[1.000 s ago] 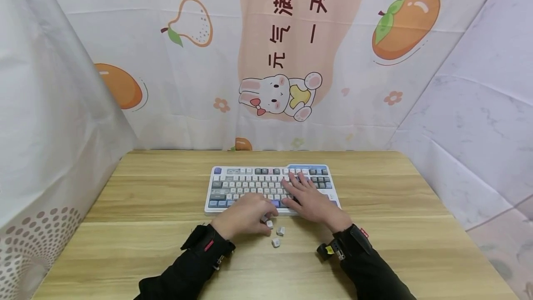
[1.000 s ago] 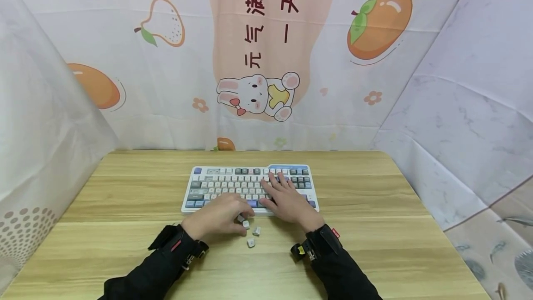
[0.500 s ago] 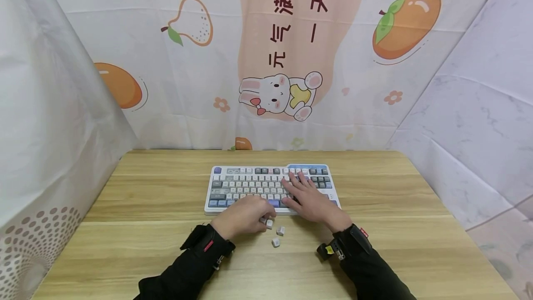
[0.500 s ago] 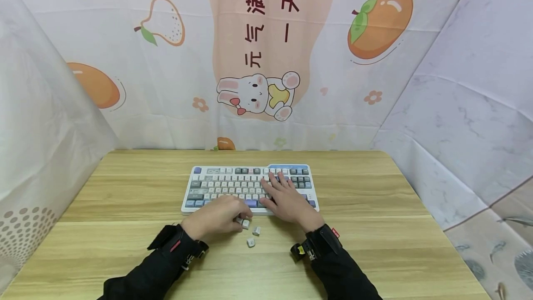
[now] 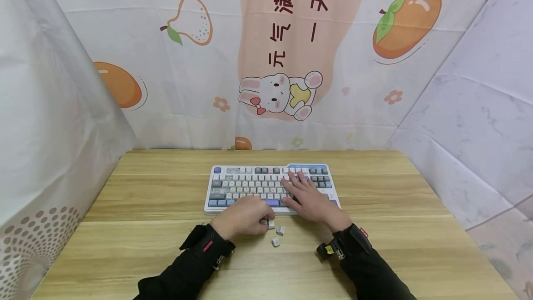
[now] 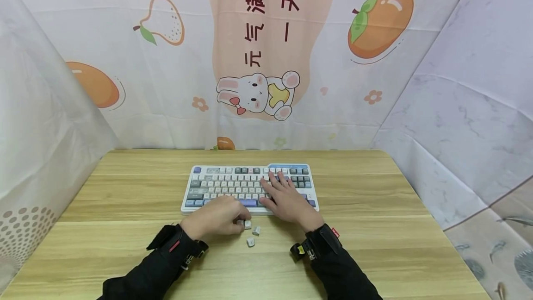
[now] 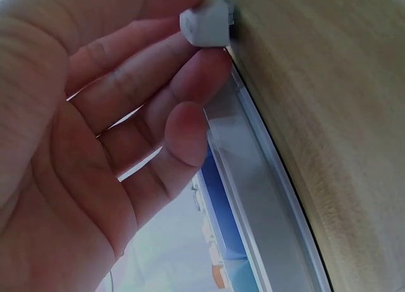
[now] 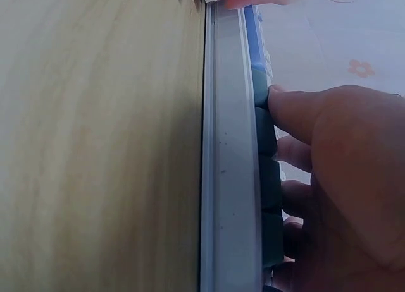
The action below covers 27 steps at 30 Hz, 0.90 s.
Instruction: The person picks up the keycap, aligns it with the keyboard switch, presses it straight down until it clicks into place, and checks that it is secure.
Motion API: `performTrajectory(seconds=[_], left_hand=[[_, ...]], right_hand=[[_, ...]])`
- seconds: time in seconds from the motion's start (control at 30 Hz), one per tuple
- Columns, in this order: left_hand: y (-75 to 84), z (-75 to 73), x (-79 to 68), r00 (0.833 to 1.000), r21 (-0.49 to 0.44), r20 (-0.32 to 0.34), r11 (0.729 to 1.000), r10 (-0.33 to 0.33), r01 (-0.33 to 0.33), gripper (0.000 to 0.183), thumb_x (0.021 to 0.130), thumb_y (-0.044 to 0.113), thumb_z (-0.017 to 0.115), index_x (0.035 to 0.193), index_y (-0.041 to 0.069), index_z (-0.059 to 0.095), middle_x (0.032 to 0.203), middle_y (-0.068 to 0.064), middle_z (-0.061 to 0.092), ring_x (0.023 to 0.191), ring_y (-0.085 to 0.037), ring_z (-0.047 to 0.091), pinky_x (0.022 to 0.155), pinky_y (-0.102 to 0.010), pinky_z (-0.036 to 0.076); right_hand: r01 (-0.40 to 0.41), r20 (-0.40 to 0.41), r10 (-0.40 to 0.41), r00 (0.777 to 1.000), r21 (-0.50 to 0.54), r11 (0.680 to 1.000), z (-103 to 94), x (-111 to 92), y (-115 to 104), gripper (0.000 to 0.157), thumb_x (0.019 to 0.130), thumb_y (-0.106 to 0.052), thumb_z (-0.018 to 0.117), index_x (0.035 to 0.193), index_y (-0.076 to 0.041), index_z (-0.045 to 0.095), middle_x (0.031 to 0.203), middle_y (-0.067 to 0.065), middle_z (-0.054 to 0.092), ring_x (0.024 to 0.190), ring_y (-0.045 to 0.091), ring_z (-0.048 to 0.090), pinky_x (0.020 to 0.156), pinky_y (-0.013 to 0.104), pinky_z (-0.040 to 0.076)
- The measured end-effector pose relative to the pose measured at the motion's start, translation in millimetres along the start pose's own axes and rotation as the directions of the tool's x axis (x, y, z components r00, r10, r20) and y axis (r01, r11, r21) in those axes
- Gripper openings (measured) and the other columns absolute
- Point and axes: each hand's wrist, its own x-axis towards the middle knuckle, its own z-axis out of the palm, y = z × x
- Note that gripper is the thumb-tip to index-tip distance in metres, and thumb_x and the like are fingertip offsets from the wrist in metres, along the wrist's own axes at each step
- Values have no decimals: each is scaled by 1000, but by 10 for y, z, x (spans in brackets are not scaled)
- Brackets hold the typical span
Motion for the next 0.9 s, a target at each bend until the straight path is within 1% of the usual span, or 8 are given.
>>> performTrajectory(seconds=[0.03, 0.1, 0.23, 0.3, 0.5, 0.63, 0.73, 0.9], left_hand=[[1, 1, 1, 1000, 1, -1, 1000, 0, 0, 20, 73, 8, 65, 62, 19, 52, 54, 11, 26, 48, -3, 27, 46, -21, 20], [1, 4, 1, 1000, -1, 4, 1000, -8, 8, 20, 73, 11, 67, 62, 18, 53, 54, 11, 26, 48, -3, 27, 47, -22, 20], [-9, 13, 11, 999, 10, 25, 1000, -25, 25, 16, 71, 19, 74, 67, 20, 58, 56, 13, 33, 51, -2, 32, 48, -22, 23], [-8, 18, 17, 999, 16, 34, 999, -31, 31, 18, 71, 26, 77, 69, 21, 59, 57, 14, 35, 52, -2, 33, 48, -21, 24], [20, 36, 38, 999, 43, 27, 999, -26, 25, 24, 75, 39, 75, 69, 24, 58, 58, 15, 39, 53, -2, 34, 47, -21, 25], [38, 58, 53, 999, 58, 28, 998, -24, 22, 16, 76, 38, 75, 77, 23, 68, 63, 17, 51, 56, 1, 42, 50, -18, 33], [43, 80, 58, 999, 65, 29, 998, -23, 21, 17, 77, 35, 75, 87, 21, 74, 73, 16, 61, 63, 3, 49, 56, -17, 41], [43, 100, 63, 999, 76, 25, 997, -21, 19, 16, 79, 30, 73, 92, 21, 75, 80, 14, 66, 69, 4, 54, 64, -18, 45]], right_hand=[[0, -1, 0, 1000, 0, 1000, -1, 0, -1, 60, 100, -43, 39, 149, -8, 30, 154, 21, 20, 139, 42, 7, 107, 60, 13], [0, -3, 0, 1000, 0, 1000, -5, -1, -4, 60, 100, -42, 40, 149, -8, 30, 154, 21, 20, 139, 42, 7, 107, 60, 13], [-2, 3, 2, 1000, 6, 1000, -17, -4, -13, 59, 100, -41, 40, 149, -9, 30, 154, 21, 20, 140, 42, 7, 108, 60, 12], [-2, 5, 2, 1000, 7, 1000, -23, -5, -16, 59, 101, -41, 40, 149, -9, 30, 154, 21, 19, 140, 42, 7, 108, 60, 12], [-1, 11, 1, 1000, -1, 1000, -32, -5, -12, 59, 101, -41, 39, 149, -10, 29, 154, 21, 18, 140, 42, 7, 108, 60, 12], [1, 11, -1, 1000, -6, 1000, -27, -5, -4, 59, 101, -42, 38, 149, -9, 29, 154, 21, 18, 140, 42, 7, 108, 60, 12], [3, 12, -3, 1000, -4, 1000, -24, -5, -4, 59, 101, -42, 39, 149, -9, 29, 154, 22, 18, 139, 42, 7, 108, 60, 12], [0, 7, 0, 1000, -6, 1000, -24, -8, -14, 60, 101, -42, 39, 149, -8, 31, 154, 21, 19, 139, 43, 8, 108, 60, 13]])
